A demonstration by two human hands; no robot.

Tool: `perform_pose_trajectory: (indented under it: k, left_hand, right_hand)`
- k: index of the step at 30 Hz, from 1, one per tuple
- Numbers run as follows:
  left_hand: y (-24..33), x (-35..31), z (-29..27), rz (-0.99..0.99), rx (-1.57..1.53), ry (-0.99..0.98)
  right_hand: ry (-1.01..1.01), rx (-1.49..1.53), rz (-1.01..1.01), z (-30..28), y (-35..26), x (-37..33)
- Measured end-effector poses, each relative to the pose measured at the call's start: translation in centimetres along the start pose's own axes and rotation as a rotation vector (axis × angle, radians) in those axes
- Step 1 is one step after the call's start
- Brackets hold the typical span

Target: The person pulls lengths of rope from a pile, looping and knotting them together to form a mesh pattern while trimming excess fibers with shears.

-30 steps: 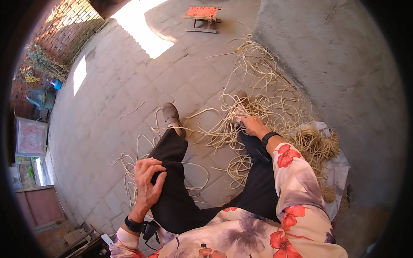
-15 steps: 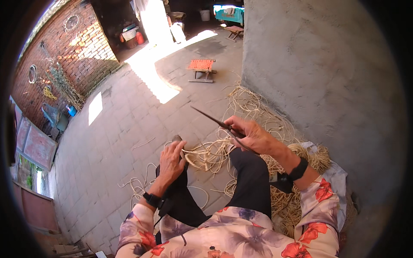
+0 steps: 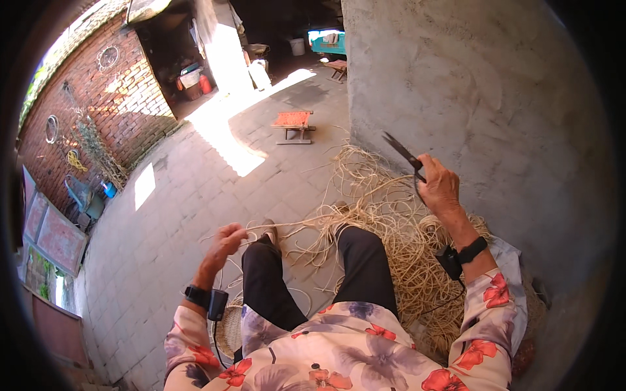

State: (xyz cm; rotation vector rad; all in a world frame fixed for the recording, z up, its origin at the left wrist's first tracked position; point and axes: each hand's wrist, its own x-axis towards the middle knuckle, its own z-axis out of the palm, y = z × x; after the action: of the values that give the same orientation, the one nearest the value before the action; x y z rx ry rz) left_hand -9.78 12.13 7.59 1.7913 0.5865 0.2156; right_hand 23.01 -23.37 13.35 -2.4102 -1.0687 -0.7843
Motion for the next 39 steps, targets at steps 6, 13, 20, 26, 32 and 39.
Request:
perform_pose_trajectory:
  k: [6,13,20,26,32,39]
  left_hand:
    - [-11.6,-4.7,-15.2,0.041,0.404,0.684]
    - [-22.2,-14.3,-26.6,-0.310,0.688,1.195]
    - [-20.8,-10.1,-20.0,-0.200,0.754,0.633]
    - [-3.1,-1.1,4.5,0.456,0.694,0.064]
    - [-3.3,-4.2,5.9,-0.114,0.131,-0.511]
    - [-4.4,-5.2,-10.9,-0.058,-0.169,0.056]
  right_hand:
    - [0.014,-0.249,0.284,1.6,9.3,-3.7]
    - [0.016,-0.395,0.462,-0.8,16.4,-6.1]
    - [0.223,-0.407,0.472,-2.3,18.3,-5.1]
    - [0.300,-0.272,0.277,-6.5,18.6,-5.3]
    - [0.266,-0.320,0.510,-8.0,20.9,-4.6]
    - [0.390,-0.064,0.904,-10.4,24.9,-6.9]
